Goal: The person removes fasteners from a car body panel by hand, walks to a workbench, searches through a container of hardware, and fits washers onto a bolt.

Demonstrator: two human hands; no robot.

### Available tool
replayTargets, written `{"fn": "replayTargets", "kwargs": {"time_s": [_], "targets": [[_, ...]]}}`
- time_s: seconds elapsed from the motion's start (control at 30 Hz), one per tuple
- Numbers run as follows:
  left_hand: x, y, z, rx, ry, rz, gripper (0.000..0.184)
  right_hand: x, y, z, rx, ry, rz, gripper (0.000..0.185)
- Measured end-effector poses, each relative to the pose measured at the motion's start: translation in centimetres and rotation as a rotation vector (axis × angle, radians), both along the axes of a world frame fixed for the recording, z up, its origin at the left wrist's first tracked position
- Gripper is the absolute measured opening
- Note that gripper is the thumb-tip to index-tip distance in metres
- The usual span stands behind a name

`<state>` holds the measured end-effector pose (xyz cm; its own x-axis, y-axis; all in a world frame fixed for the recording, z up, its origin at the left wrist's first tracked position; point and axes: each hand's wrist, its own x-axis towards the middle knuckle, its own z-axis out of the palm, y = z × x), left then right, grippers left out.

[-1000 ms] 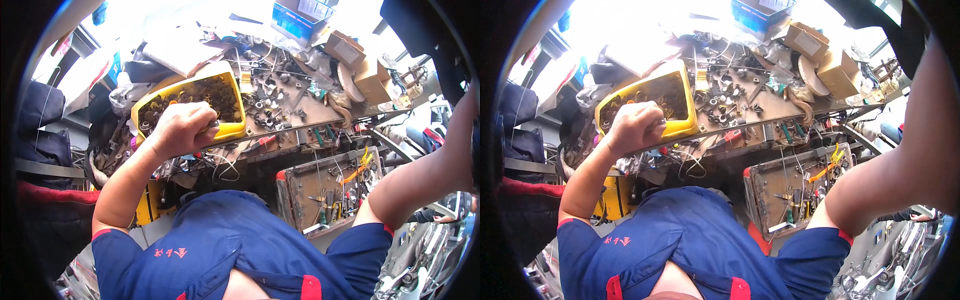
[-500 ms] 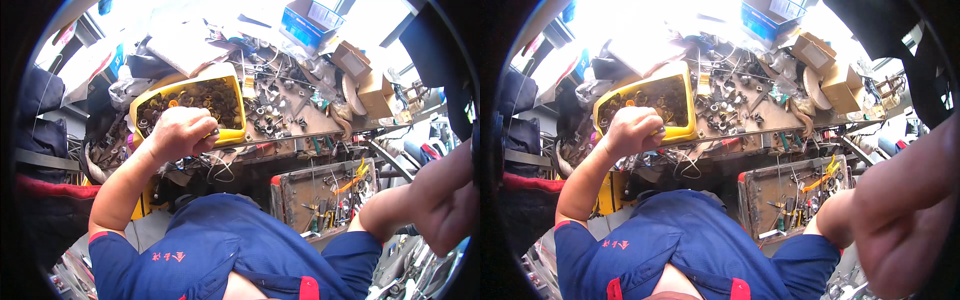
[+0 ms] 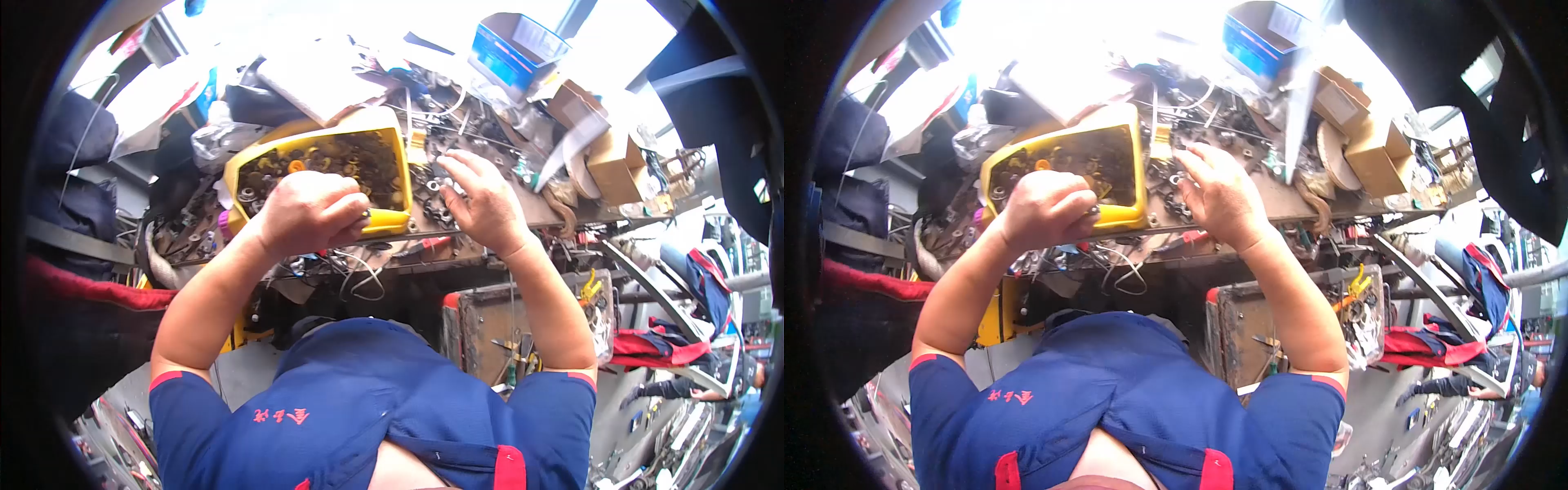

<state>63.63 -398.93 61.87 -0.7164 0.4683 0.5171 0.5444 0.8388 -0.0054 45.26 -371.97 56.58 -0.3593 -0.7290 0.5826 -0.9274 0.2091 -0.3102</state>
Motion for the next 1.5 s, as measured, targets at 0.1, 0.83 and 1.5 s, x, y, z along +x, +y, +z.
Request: {"fn": "replayTargets", "kwargs": {"time_s": [0.1, 0.83, 1.5], "targets": [[0.8, 0.4, -0.1, -0.117, 0.087, 0.065, 0.025, 1.4, -1.7, 1.9, 0.012, -0.174, 0.106, 0.035], [10.1, -1.3, -4.5, 0.584, 0.182, 0.166, 0.012, 3.6, -9.3, 2.0, -0.009, -0.798, -0.256, 0.033], [9.8, -2.0, -6.5, 0.617, 0.184, 0.183, 0.015, 26.3, 22.5, 1.0, -0.915, -0.873, -0.512, 0.042]]}}
